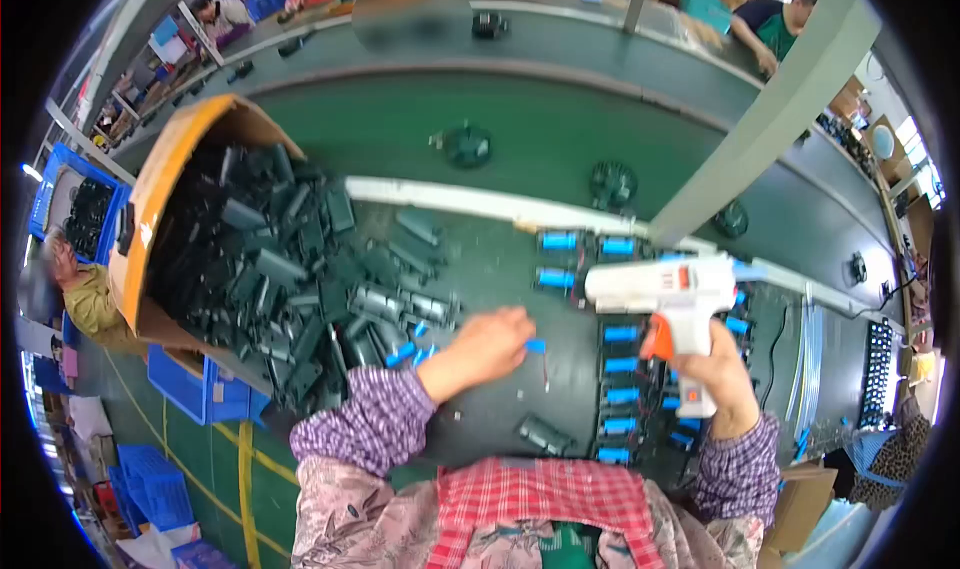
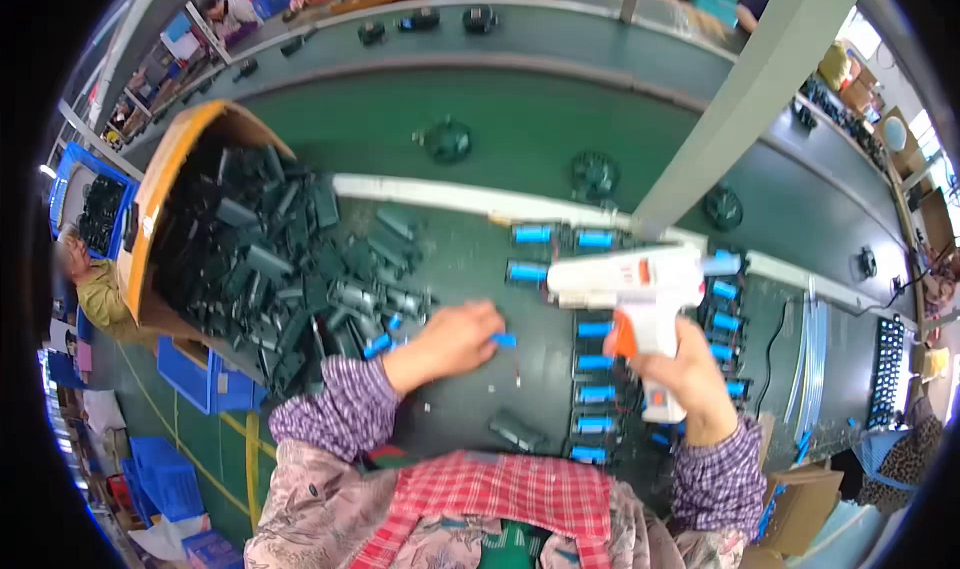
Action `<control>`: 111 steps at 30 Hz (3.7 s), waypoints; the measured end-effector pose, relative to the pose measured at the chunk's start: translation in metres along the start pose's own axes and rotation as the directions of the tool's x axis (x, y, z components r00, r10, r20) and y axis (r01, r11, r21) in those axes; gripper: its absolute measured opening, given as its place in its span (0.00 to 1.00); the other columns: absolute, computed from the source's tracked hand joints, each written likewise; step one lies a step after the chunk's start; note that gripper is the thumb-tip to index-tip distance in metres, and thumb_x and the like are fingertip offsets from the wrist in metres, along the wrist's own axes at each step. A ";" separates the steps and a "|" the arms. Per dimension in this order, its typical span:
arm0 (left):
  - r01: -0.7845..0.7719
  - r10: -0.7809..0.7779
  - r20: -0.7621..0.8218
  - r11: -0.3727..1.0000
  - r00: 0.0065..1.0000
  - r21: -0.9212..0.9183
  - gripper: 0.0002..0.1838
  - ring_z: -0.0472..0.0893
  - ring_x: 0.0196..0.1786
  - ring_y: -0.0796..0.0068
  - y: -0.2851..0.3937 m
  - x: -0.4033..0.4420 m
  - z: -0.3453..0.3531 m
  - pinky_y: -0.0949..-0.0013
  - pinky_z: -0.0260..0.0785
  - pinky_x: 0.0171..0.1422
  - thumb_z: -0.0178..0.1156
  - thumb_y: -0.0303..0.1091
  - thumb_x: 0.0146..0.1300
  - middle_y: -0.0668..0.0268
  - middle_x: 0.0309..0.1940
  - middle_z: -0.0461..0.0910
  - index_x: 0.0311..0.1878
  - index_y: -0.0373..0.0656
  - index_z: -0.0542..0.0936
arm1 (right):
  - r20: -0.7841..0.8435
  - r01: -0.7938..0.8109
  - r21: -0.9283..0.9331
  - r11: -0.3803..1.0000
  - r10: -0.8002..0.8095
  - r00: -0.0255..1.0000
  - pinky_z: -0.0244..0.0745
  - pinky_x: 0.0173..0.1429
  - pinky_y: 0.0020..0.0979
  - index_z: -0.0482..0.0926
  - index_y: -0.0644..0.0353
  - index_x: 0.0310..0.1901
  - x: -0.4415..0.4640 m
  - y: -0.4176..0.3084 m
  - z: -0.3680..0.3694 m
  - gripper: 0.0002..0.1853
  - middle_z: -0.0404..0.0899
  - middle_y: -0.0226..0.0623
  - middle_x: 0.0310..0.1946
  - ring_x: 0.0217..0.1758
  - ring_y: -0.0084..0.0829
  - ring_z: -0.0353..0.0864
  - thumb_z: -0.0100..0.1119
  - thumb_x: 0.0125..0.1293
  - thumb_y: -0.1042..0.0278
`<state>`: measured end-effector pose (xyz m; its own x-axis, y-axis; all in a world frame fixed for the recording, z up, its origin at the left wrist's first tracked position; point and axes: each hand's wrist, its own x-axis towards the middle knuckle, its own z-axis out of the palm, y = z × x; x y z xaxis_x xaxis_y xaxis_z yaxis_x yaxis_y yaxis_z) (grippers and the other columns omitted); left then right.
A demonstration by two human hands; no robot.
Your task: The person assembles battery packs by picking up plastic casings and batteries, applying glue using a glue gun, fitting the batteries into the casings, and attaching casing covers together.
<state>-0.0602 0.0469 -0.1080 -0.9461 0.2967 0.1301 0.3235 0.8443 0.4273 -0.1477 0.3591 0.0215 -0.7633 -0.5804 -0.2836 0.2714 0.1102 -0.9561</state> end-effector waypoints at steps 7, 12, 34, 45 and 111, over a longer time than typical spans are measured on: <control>0.170 -0.150 -0.088 0.938 0.985 0.303 0.08 0.80 0.48 0.55 -0.039 -0.014 -0.039 0.53 0.74 0.50 0.61 0.26 0.53 0.60 0.38 0.80 0.38 0.44 0.82 | -0.120 0.071 -0.033 0.997 -0.074 0.990 0.74 0.63 0.39 0.74 0.76 0.60 0.002 -0.001 0.028 0.34 0.83 0.48 0.46 0.50 0.39 0.83 0.59 0.49 0.67; 0.034 -0.005 -0.120 0.970 0.993 0.240 0.12 0.78 0.50 0.57 0.001 -0.014 -0.062 0.53 0.71 0.53 0.63 0.28 0.52 0.61 0.41 0.80 0.42 0.44 0.84 | -0.102 0.080 -0.026 0.996 -0.083 0.991 0.73 0.63 0.39 0.74 0.76 0.60 -0.002 -0.004 0.023 0.35 0.83 0.49 0.46 0.50 0.40 0.83 0.58 0.47 0.69; 0.096 -0.114 -0.244 0.992 0.963 -0.083 0.08 0.84 0.38 0.50 -0.014 0.024 0.012 0.51 0.78 0.41 0.66 0.34 0.65 0.61 0.43 0.79 0.43 0.44 0.80 | -0.042 0.227 -0.198 0.954 -0.240 0.970 0.76 0.63 0.40 0.73 0.75 0.63 0.003 -0.058 0.003 0.35 0.83 0.47 0.49 0.52 0.39 0.84 0.59 0.50 0.68; 0.050 -0.071 -0.106 0.980 0.992 -0.192 0.27 0.78 0.60 0.55 -0.005 0.020 -0.002 0.54 0.77 0.56 0.74 0.34 0.54 0.62 0.56 0.74 0.58 0.43 0.78 | -0.019 -0.173 -0.062 0.983 0.172 0.985 0.73 0.63 0.35 0.75 0.71 0.61 -0.022 0.033 0.044 0.30 0.82 0.41 0.49 0.54 0.33 0.81 0.55 0.50 0.83; 0.048 -0.060 -0.093 0.992 0.994 -0.121 0.08 0.80 0.51 0.58 -0.007 0.045 0.003 0.54 0.77 0.51 0.69 0.31 0.57 0.62 0.41 0.78 0.39 0.43 0.83 | -0.056 -0.053 0.131 0.990 0.061 0.997 0.75 0.64 0.40 0.75 0.73 0.59 -0.007 0.047 0.027 0.31 0.83 0.46 0.46 0.51 0.40 0.84 0.58 0.50 0.71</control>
<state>-0.1052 0.0555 -0.1081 -0.9612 0.2030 0.1866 0.2729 0.7976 0.5379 -0.1136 0.3469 -0.0191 -0.7770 -0.5268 -0.3447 0.3861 0.0337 -0.9218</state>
